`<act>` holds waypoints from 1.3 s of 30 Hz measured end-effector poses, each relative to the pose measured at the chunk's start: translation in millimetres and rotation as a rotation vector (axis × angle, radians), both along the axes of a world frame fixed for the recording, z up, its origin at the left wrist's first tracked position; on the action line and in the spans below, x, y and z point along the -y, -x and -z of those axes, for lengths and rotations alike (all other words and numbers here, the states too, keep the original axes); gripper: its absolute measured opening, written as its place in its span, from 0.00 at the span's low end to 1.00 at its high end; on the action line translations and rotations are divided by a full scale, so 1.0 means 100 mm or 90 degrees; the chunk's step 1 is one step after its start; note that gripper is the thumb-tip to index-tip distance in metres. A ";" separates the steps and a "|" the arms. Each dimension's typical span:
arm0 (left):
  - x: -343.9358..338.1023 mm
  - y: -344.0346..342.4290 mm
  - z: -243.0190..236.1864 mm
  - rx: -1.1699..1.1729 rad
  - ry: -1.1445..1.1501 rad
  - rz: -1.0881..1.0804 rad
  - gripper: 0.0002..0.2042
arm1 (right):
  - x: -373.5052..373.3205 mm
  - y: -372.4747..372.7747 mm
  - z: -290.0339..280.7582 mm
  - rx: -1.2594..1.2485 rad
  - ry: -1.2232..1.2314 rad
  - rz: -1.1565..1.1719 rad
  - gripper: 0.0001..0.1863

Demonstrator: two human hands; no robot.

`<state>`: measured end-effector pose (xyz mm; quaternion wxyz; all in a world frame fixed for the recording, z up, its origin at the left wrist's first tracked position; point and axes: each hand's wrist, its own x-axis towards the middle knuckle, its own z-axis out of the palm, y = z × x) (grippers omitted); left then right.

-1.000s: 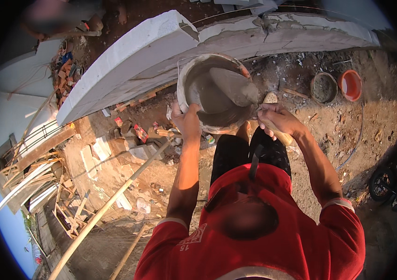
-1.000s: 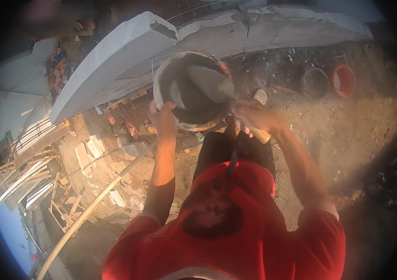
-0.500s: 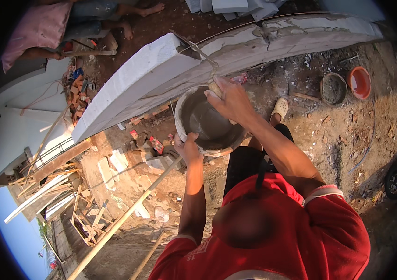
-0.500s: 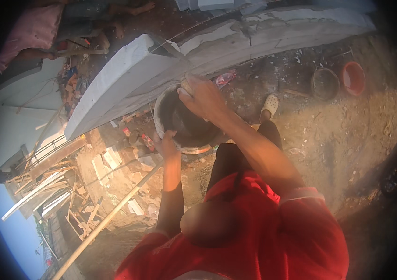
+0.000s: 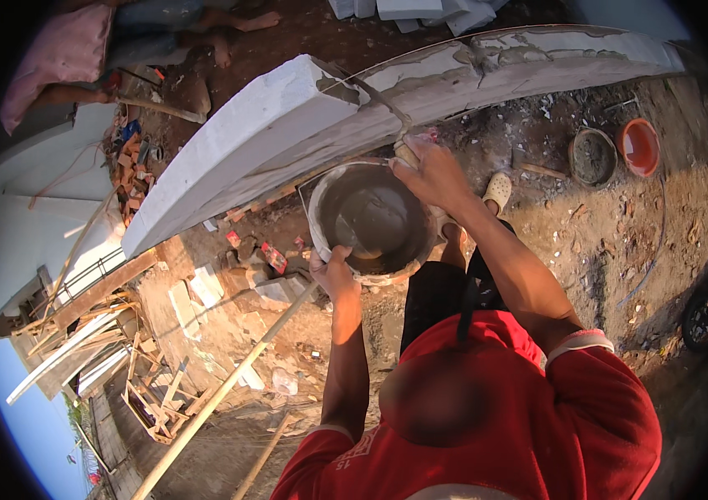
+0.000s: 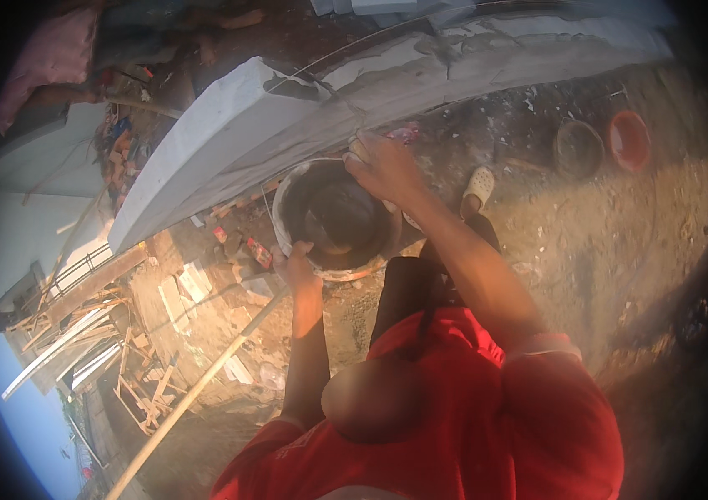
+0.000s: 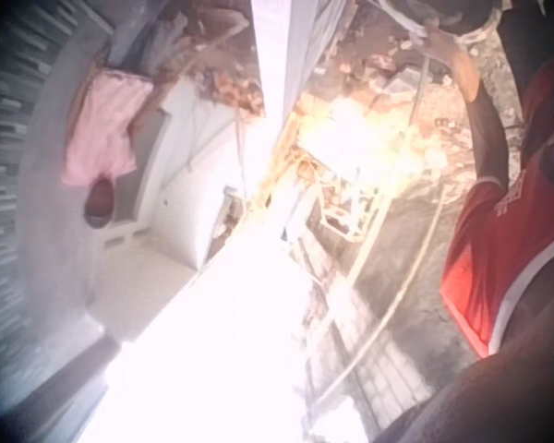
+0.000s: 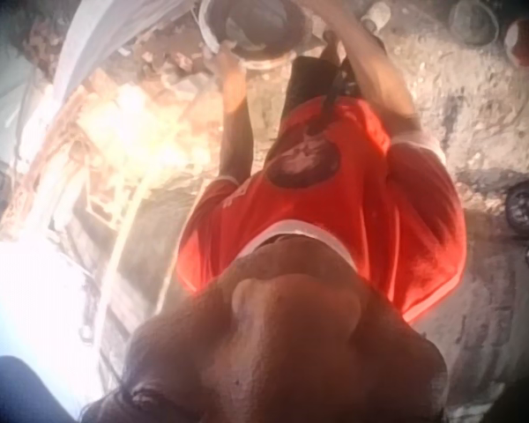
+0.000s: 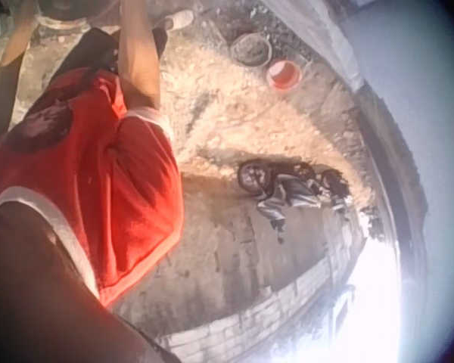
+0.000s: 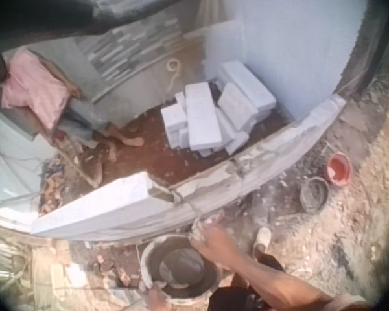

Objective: The person scoops mortar from a bucket with a trowel and spreads it along a low wall. They then pick up white blocks, place them onto the mortar, and adjust their position. Another person measures the wall with a tape measure while the first person continues laying blocks.

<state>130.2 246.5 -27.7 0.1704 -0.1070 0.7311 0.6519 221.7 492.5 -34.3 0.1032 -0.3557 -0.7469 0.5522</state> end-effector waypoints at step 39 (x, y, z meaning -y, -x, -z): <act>0.12 0.28 0.45 0.306 -0.373 -0.106 0.17 | 1.78 0.77 -0.33 -0.195 0.049 0.303 0.30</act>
